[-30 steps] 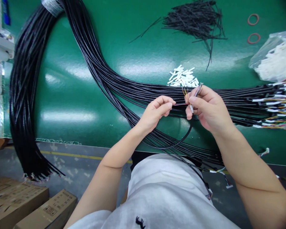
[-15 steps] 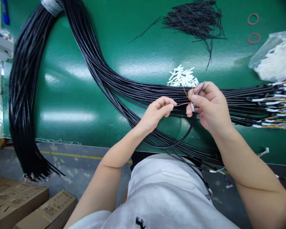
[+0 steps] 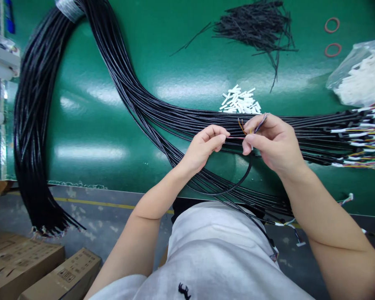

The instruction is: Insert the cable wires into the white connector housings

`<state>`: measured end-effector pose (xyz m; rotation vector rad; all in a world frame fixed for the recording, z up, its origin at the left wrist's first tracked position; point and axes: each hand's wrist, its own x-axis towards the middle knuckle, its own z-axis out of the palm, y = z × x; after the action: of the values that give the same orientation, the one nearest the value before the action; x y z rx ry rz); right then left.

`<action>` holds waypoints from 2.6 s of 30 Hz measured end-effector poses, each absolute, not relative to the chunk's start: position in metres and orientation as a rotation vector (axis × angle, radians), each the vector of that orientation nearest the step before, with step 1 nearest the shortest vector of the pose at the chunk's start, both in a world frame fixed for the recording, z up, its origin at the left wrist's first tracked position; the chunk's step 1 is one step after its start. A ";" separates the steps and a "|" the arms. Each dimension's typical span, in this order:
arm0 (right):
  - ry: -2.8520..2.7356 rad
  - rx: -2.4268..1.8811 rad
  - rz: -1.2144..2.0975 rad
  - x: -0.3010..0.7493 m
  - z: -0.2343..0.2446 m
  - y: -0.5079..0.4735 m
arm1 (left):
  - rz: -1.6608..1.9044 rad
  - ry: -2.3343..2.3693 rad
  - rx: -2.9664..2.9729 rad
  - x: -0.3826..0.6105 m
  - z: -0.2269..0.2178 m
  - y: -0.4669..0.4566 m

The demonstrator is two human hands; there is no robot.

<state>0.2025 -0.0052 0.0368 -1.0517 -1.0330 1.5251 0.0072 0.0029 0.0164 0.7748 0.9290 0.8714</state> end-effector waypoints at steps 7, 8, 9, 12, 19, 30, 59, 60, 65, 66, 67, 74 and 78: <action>-1.129 -1.106 1.447 0.207 0.035 -0.006 | 0.879 0.909 0.778 0.007 0.017 0.003; -1.140 -1.121 1.437 0.207 0.034 -0.006 | 0.881 0.906 0.780 0.007 0.018 0.003; -1.143 -1.133 1.431 0.207 0.035 -0.006 | 0.884 0.905 0.780 0.007 0.018 0.003; -1.065 -1.121 1.495 0.204 0.037 -0.005 | 0.892 0.904 0.776 0.007 0.018 0.003; -0.922 -1.136 1.604 0.202 0.045 -0.004 | 0.887 0.919 0.779 0.007 0.018 0.004; -0.910 -1.147 1.616 0.202 0.045 -0.005 | 0.889 0.918 0.775 0.006 0.017 0.003; -1.201 -1.152 1.798 0.202 0.043 -0.008 | 0.942 0.931 1.113 0.004 0.014 -0.004; -1.274 -1.180 1.701 0.200 0.043 -0.010 | 0.932 0.914 1.059 0.005 0.013 -0.003; -1.584 -1.378 1.001 0.191 0.036 -0.018 | 0.856 0.815 0.897 0.009 0.008 -0.002; -1.625 -1.382 0.908 0.191 0.035 -0.019 | 0.834 0.804 0.862 0.008 0.008 -0.002; -1.652 -1.373 0.832 0.191 0.034 -0.019 | 0.805 0.794 0.821 0.008 0.008 -0.001; -1.753 -1.234 0.641 0.194 0.030 -0.018 | 0.716 0.749 0.610 0.001 0.014 0.002; -1.752 -1.256 0.616 0.193 0.029 -0.019 | 0.724 0.740 0.610 0.001 0.014 0.001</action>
<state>0.1926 -0.0189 0.0294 -1.2559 -1.7523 0.6161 0.0008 0.0008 0.0142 0.6102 0.7396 0.7239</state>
